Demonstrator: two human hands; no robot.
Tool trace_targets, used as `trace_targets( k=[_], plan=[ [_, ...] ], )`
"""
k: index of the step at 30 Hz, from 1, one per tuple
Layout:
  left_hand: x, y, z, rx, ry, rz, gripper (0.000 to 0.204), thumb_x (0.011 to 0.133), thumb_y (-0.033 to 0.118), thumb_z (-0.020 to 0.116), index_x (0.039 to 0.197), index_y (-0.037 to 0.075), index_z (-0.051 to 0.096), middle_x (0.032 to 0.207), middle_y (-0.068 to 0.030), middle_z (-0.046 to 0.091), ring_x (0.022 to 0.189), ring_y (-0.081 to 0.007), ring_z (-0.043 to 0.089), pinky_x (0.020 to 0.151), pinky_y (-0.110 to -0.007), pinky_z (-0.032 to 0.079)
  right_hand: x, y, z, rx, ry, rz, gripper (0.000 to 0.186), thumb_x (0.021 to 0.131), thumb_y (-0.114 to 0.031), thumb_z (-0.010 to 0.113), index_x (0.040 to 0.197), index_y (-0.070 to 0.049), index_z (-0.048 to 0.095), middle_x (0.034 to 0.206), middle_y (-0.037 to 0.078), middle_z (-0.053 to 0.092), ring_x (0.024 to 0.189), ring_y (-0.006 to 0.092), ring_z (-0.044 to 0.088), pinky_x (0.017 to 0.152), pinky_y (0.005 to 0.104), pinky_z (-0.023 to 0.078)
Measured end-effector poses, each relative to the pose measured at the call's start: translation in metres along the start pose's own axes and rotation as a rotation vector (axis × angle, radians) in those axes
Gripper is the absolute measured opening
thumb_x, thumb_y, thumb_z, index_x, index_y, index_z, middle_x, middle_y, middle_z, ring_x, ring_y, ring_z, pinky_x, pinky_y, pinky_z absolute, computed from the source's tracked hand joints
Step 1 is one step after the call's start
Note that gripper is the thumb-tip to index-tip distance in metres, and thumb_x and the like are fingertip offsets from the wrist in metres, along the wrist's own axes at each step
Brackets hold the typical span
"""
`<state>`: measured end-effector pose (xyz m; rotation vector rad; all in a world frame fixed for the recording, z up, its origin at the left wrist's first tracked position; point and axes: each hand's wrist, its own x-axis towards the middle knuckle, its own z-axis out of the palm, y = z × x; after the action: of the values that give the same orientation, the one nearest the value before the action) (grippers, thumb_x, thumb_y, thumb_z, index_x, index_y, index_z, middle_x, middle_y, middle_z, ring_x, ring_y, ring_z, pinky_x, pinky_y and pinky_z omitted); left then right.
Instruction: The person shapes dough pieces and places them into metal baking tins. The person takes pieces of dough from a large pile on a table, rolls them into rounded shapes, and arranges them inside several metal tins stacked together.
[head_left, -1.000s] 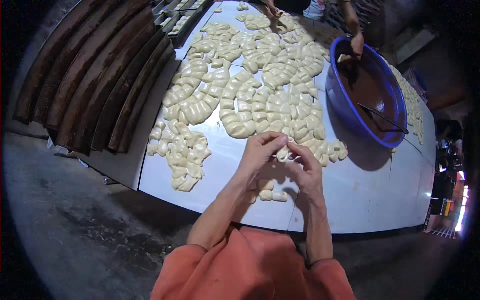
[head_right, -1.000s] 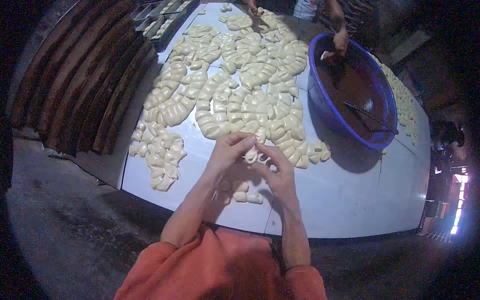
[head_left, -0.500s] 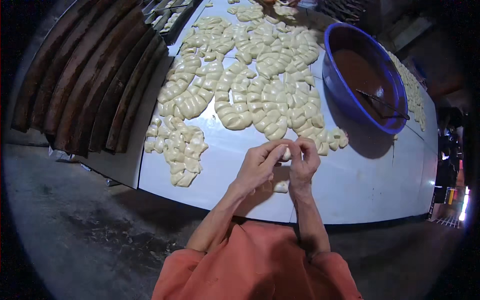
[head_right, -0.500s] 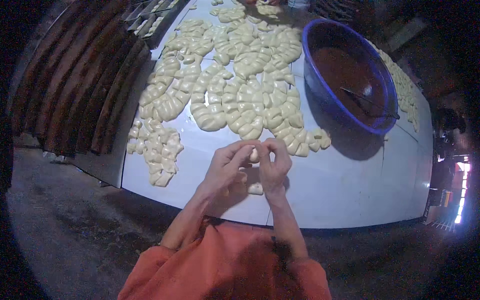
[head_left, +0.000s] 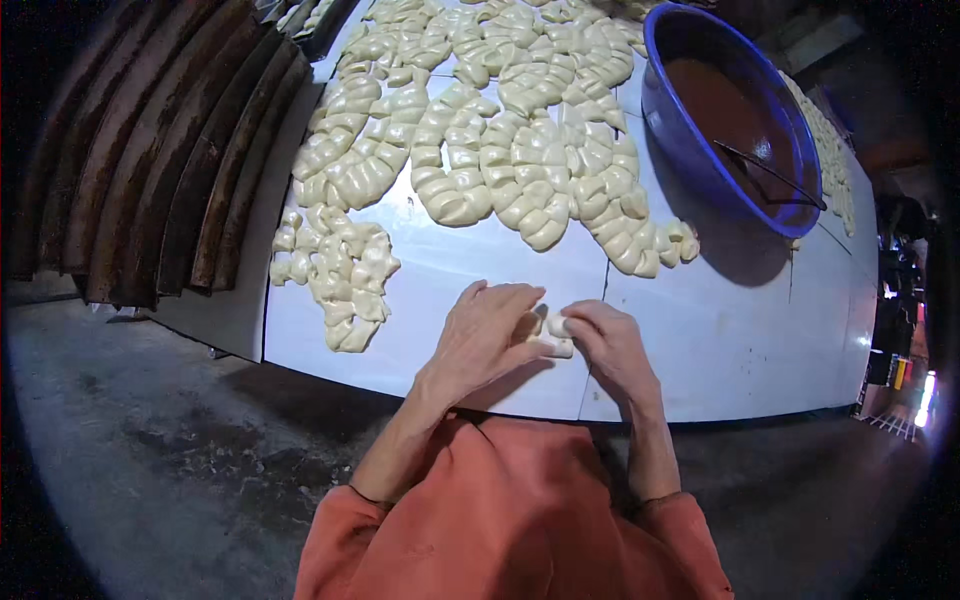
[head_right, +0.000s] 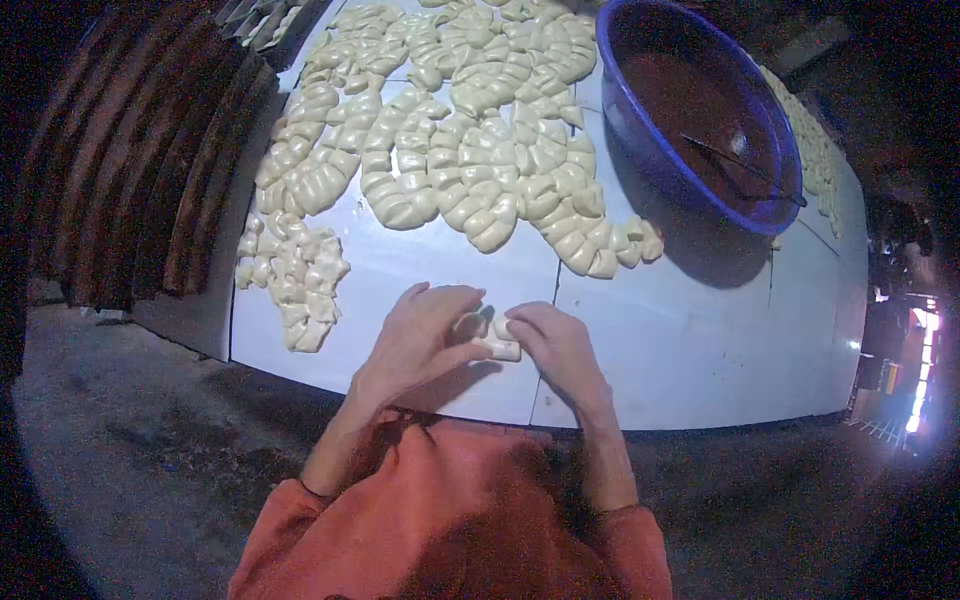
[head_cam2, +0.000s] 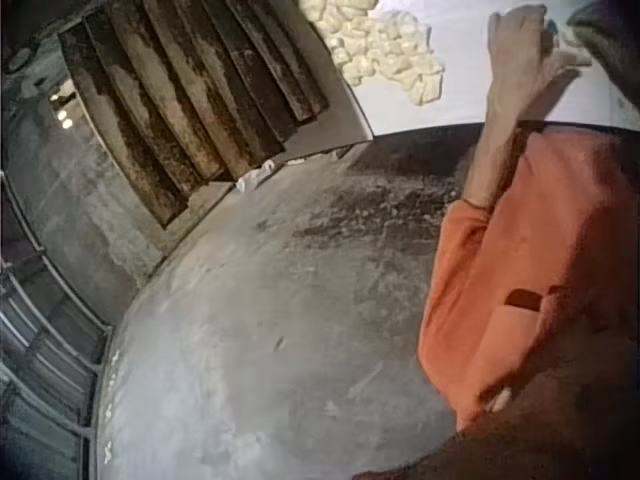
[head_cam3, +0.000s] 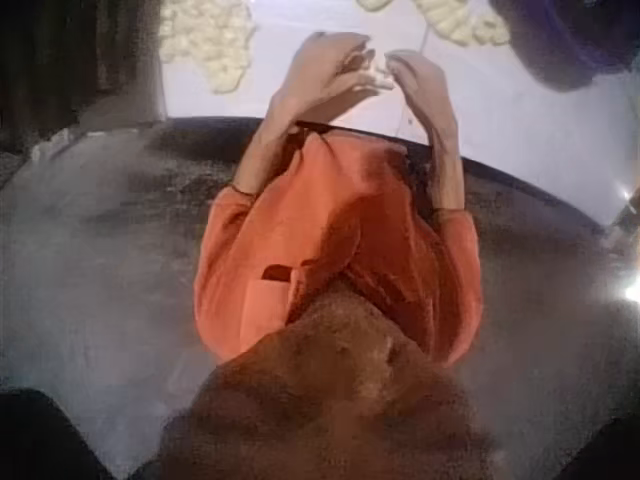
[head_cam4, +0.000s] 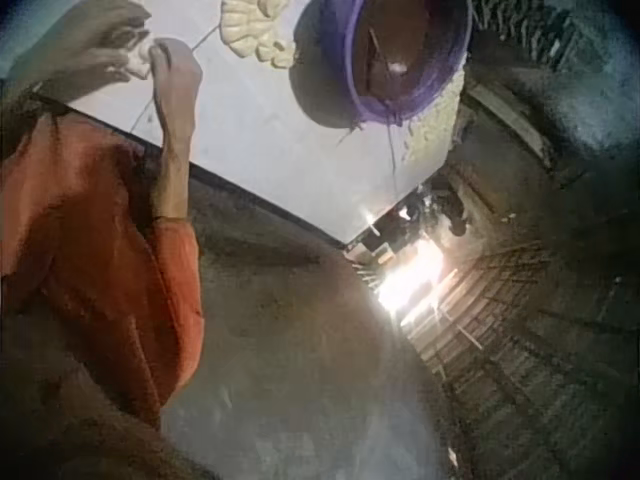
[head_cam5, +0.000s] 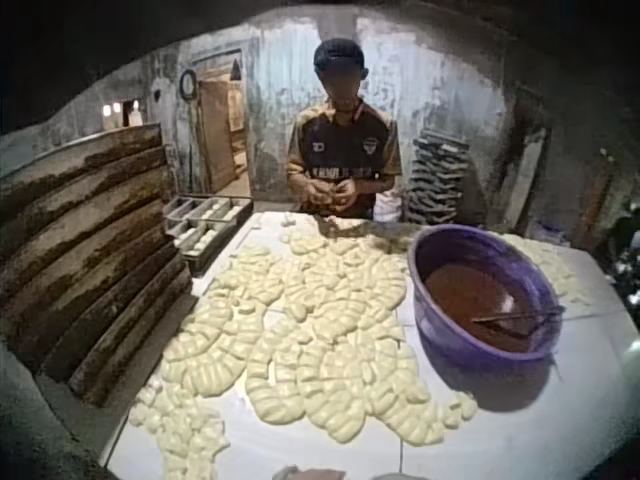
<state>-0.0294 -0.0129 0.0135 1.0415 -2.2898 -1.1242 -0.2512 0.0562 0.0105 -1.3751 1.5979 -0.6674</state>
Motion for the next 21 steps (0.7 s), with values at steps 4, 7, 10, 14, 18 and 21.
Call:
trace_targets(
  k=[4, 7, 10, 14, 18, 21],
  plan=[
    [-0.002, -0.001, 0.014, 0.218, -0.16, 0.052, 0.058, 0.078, 0.03, 0.078, 0.128, 0.007, 0.058, 0.126, -0.0131, 0.06, 0.118, -0.032, 0.056, 0.103, -0.047, 0.039, -0.009, -0.014, -0.002, -0.255, 0.0, -0.241, 0.047, 0.086, -0.019, 0.071, 0.129, -0.005, 0.058, 0.127, 0.017, 0.059, 0.109, 0.0349, 0.061, 0.09, 0.0404, 0.052],
    [-0.002, -0.007, 0.024, 0.252, -0.134, 0.106, 0.047, 0.077, 0.017, 0.073, 0.12, 0.009, 0.057, 0.114, -0.0118, 0.062, 0.106, -0.0321, 0.059, 0.094, -0.047, 0.041, -0.009, -0.015, 0.002, -0.235, -0.158, -0.139, 0.047, 0.084, -0.018, 0.073, 0.128, -0.006, 0.057, 0.122, 0.016, 0.059, 0.106, 0.0349, 0.062, 0.088, 0.041, 0.052],
    [-0.008, -0.01, 0.019, 0.182, -0.119, 0.085, 0.078, 0.075, 0.017, 0.077, 0.144, 0.009, 0.04, 0.113, -0.0111, 0.064, 0.103, -0.0326, 0.062, 0.095, -0.048, 0.041, -0.006, -0.011, 0.01, -0.153, -0.177, -0.144, 0.044, 0.083, -0.016, 0.074, 0.123, -0.005, 0.06, 0.118, 0.016, 0.06, 0.105, 0.0333, 0.063, 0.087, 0.0406, 0.052],
    [-0.019, -0.008, 0.013, 0.157, -0.111, 0.052, 0.092, 0.076, 0.02, 0.079, 0.152, 0.008, 0.03, 0.118, -0.0121, 0.064, 0.109, -0.0331, 0.061, 0.1, -0.051, 0.04, -0.004, -0.022, 0.005, -0.286, -0.116, -0.237, 0.041, 0.084, -0.014, 0.072, 0.121, -0.003, 0.062, 0.117, 0.018, 0.062, 0.105, 0.0335, 0.063, 0.089, 0.039, 0.052],
    [-0.045, -0.007, -0.009, 0.147, 0.145, 0.105, 0.065, 0.081, 0.021, 0.077, 0.139, 0.004, 0.052, 0.127, -0.0142, 0.063, 0.114, -0.034, 0.06, 0.102, -0.054, 0.041, 0.009, -0.044, 0.026, -0.275, 0.128, -0.248, 0.035, 0.086, -0.013, 0.072, 0.117, 0.001, 0.064, 0.115, 0.02, 0.065, 0.096, 0.0345, 0.066, 0.085, 0.0406, 0.054],
    [-0.081, -0.03, -0.035, 0.082, 0.4, -0.108, 0.043, 0.083, 0.019, 0.076, 0.122, 0.005, 0.064, 0.116, -0.013, 0.067, 0.105, -0.0327, 0.063, 0.095, -0.048, 0.046, 0.027, -0.074, 0.059, -0.084, 0.155, -0.019, 0.027, 0.088, -0.012, 0.07, 0.111, 0.002, 0.066, 0.106, 0.02, 0.068, 0.087, 0.0331, 0.069, 0.079, 0.0387, 0.056]
  ],
)
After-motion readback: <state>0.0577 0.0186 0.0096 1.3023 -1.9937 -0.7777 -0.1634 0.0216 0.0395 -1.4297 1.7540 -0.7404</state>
